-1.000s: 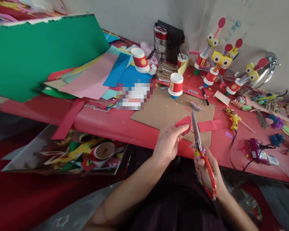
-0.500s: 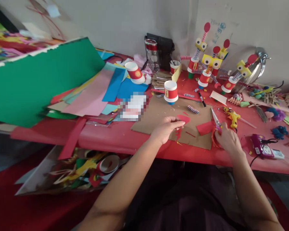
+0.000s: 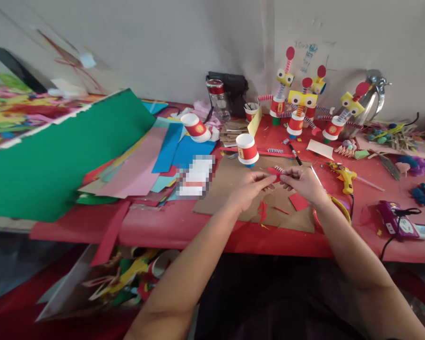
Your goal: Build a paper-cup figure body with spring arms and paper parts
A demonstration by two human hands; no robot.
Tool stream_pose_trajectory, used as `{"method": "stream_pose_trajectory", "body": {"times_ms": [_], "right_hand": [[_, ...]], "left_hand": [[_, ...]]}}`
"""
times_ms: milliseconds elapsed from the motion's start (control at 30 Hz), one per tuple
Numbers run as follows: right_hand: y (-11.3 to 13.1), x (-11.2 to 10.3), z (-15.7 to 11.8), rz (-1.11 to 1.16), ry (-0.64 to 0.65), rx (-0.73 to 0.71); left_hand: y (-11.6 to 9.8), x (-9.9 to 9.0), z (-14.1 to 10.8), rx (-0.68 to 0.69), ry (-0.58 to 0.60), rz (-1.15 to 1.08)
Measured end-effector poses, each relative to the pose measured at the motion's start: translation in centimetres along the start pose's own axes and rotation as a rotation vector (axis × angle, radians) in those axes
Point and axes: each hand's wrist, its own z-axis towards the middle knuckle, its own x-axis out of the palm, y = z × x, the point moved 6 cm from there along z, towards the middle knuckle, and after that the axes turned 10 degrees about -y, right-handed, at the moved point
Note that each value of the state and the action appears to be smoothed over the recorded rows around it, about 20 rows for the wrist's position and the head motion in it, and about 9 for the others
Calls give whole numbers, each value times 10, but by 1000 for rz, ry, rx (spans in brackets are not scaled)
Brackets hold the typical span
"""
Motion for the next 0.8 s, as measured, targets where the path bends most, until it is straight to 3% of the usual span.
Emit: {"method": "stream_pose_trajectory", "body": {"times_ms": [133,300,367,633,800], "right_hand": [[-7,-4,6,130,-10,31],[-17,-7,4,154,-28,82],[-20,-4,3,160,-24,110],[-30,5,2,114,-20,169],[-28,-6,6,84,-64,101]], "left_hand": [[-11,-9,14,-29,-65,-32],[-15,8,25,12,100,82],[-14,10,27,51,99,80],[1,-3,27,-30,-30,39],[-6,-21,25,-1,-239,-14]]}}
